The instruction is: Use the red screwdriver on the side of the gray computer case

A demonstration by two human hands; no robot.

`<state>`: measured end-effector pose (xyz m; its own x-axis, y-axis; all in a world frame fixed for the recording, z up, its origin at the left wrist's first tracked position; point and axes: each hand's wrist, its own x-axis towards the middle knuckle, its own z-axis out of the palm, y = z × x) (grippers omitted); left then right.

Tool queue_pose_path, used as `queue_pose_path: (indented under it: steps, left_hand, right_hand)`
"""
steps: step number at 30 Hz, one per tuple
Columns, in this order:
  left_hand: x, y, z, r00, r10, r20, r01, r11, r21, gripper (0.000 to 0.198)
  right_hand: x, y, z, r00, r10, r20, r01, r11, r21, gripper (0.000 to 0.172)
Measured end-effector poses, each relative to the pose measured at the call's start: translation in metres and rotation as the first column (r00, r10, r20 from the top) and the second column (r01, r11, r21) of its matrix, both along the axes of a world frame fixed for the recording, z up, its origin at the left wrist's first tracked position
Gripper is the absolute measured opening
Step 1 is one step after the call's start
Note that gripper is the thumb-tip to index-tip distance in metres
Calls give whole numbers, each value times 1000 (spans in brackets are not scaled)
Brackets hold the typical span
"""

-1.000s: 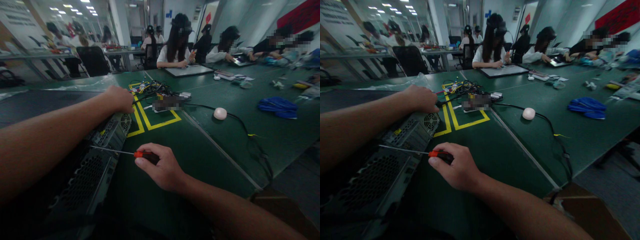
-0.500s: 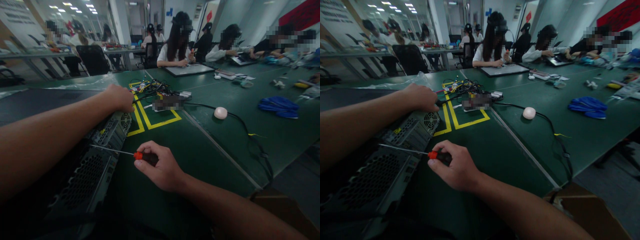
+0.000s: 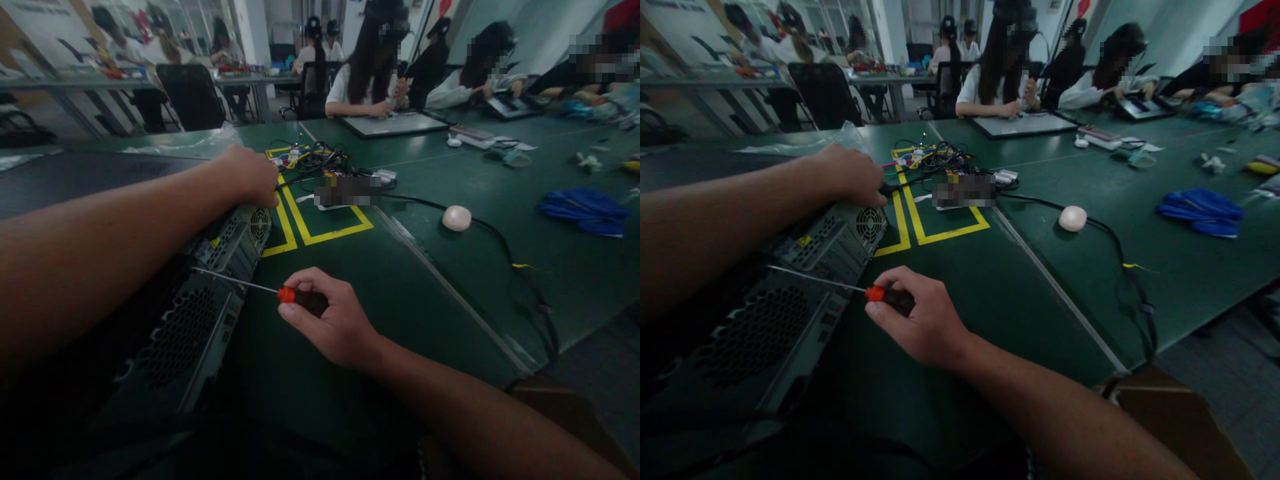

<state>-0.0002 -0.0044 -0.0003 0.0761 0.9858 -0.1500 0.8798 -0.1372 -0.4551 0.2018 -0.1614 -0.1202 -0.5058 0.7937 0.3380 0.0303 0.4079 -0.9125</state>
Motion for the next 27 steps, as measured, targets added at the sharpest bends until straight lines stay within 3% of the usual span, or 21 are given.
queue_pose_path:
  steps: [12,27]
  left_hand:
    - [-2,2,-2,998,11,61,-12,1000,13,75]
    - [-1,1,1,1000,2,0,-2,1000,-26,73]
  right_hand:
    - [1,0,-1,1000,-9,21,9,1000,6,16]
    - [1,-2,2,1000,-13,7,13,998,-58,24]
